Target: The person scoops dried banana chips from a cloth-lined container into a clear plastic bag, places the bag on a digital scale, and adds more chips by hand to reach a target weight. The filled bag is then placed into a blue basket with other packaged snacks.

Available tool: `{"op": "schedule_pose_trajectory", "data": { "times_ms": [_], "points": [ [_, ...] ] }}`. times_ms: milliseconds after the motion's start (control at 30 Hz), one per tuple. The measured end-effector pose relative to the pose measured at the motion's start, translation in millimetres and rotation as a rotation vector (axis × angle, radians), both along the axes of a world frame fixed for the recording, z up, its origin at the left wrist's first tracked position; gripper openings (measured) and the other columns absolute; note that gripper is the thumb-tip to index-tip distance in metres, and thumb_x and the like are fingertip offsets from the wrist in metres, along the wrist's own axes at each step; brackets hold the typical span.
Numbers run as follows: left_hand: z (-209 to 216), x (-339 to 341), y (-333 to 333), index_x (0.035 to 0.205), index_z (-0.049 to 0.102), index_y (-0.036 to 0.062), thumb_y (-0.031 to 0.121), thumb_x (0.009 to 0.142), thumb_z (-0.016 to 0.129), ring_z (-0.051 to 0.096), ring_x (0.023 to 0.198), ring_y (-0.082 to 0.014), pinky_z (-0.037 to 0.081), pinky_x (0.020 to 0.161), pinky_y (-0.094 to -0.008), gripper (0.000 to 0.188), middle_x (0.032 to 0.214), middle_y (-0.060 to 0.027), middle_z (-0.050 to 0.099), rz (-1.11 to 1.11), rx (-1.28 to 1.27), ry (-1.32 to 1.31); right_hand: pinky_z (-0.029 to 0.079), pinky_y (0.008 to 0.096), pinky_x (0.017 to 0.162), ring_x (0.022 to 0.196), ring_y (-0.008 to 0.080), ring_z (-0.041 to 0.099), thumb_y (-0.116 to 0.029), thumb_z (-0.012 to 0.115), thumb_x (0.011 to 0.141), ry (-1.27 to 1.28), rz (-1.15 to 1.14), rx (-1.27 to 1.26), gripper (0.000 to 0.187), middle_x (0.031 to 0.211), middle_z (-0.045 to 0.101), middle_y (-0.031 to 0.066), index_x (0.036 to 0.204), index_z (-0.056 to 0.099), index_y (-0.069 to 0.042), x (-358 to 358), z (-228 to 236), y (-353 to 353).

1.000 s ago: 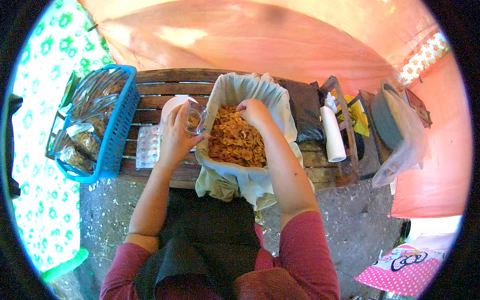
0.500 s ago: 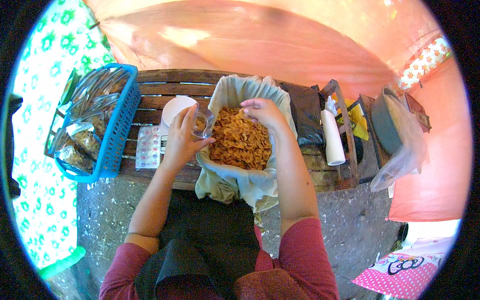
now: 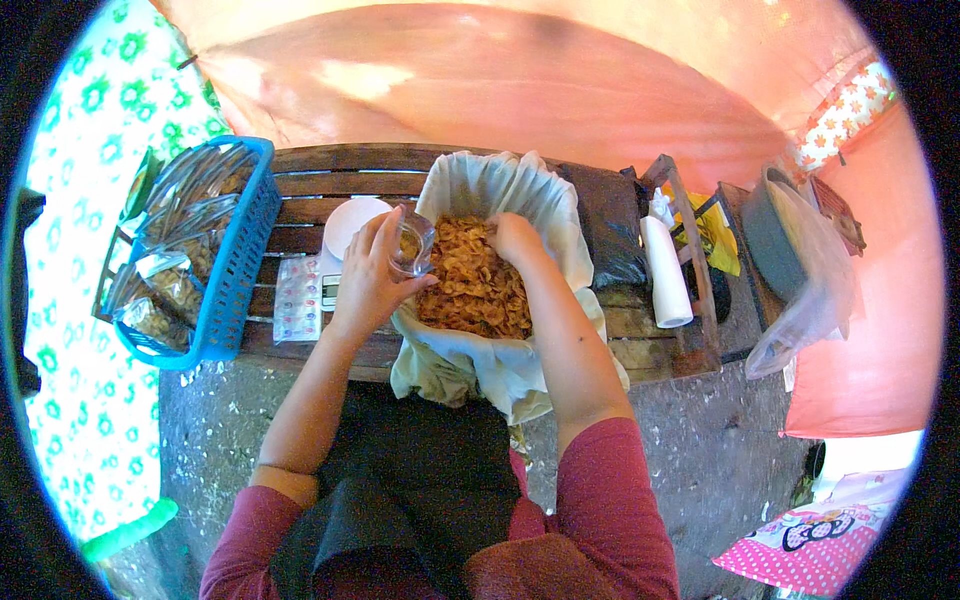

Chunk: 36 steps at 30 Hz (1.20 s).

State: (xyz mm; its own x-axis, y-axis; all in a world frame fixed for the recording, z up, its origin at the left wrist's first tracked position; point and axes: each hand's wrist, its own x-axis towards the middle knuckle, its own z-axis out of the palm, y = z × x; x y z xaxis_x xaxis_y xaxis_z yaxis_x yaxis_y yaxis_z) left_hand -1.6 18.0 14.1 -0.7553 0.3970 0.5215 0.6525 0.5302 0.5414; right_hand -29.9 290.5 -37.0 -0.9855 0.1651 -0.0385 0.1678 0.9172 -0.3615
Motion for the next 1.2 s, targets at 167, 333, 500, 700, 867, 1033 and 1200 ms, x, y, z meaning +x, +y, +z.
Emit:
{"op": "schedule_pose_trajectory", "data": {
  "times_ms": [167,333,500,700,867,1033,1200],
  "points": [
    [-2.3,-3.0,-6.3,0.143,0.038,0.0039,0.03,0.062,0.088,0.048,0.121,-0.0371,0.041,0.101,-0.0477,0.099,0.132,-0.0177,0.05,0.027,0.006,-0.016,0.052,0.0417,0.084,0.097,0.0351,0.066,-0.011,0.061,0.085,-0.029,-0.112,-0.108,0.027,0.104,0.069,0.0175,0.11,0.071,-0.012,-2.4,-4.6,11.2],
    [-4.5,-4.8,-5.2,0.143,0.039,0.0037,0.031,0.062,0.088,0.049,0.12,-0.0373,0.041,0.101,-0.0471,0.098,0.132,-0.0178,0.05,0.023,0.02,-0.004,0.052,0.042,0.08,0.091,0.0339,0.066,-0.009,0.058,0.086,0.131,-0.076,-0.096,0.03,0.1,0.068,0.015,0.115,0.066,-0.012,-1.6,14.0,-1.1],
    [-6.3,-7.3,-4.6,0.143,0.039,0.0061,0.031,0.063,0.087,0.048,0.121,-0.0346,0.038,0.101,-0.0464,0.097,0.132,-0.0158,0.049,0.022,0.012,-0.028,0.053,0.0296,0.069,0.077,0.0166,0.066,-0.01,0.058,0.093,0.181,-0.018,-0.591,0.022,0.089,0.068,0.0087,0.113,0.063,-0.003,-0.6,55.2,-35.3],
    [-4.4,-8.9,0.9,0.143,0.039,0.0058,0.028,0.063,0.087,0.048,0.121,-0.0344,0.038,0.101,-0.0464,0.096,0.132,-0.0154,0.049,0.011,0.032,-0.039,0.054,0.0285,0.068,0.077,0.015,0.068,-0.009,0.059,0.095,0.146,0.138,-0.833,0.023,0.099,0.068,0.0085,0.116,0.062,-0.003,20.4,82.7,-51.3],
    [-1.8,-7.5,1.8,0.143,0.039,0.006,0.028,0.064,0.087,0.048,0.121,-0.0343,0.039,0.101,-0.0463,0.095,0.133,-0.0154,0.049,0.011,0.047,-0.012,0.054,0.0366,0.076,0.087,0.0234,0.069,-0.02,0.072,0.084,-0.074,-0.039,-0.029,0.03,0.099,0.071,0.0135,0.108,0.067,-0.003,27.9,45.1,-21.0],
    [-3.4,-6.1,1.6,0.144,0.038,0.0066,0.029,0.065,0.087,0.048,0.121,-0.0349,0.038,0.102,-0.0466,0.095,0.132,-0.0159,0.049,-0.003,0.034,-0.042,0.053,0.0361,0.075,0.089,0.0241,0.068,-0.023,0.074,0.082,-0.165,0.025,-0.249,0.03,0.097,0.071,0.0123,0.105,0.068,-0.004,39.7,11.1,2.9],
    [-5.6,-3.8,2.5,0.144,0.038,0.0069,0.029,0.064,0.087,0.047,0.122,-0.035,0.038,0.102,-0.0467,0.096,0.133,-0.0158,0.048,-0.007,0.024,-0.042,0.05,0.026,0.066,0.083,0.0144,0.068,-0.016,0.067,0.089,-0.278,-0.179,-0.884,0.025,0.09,0.07,0.004,0.111,0.066,-0.005,46.1,15.2,18.4]
  ]
}}
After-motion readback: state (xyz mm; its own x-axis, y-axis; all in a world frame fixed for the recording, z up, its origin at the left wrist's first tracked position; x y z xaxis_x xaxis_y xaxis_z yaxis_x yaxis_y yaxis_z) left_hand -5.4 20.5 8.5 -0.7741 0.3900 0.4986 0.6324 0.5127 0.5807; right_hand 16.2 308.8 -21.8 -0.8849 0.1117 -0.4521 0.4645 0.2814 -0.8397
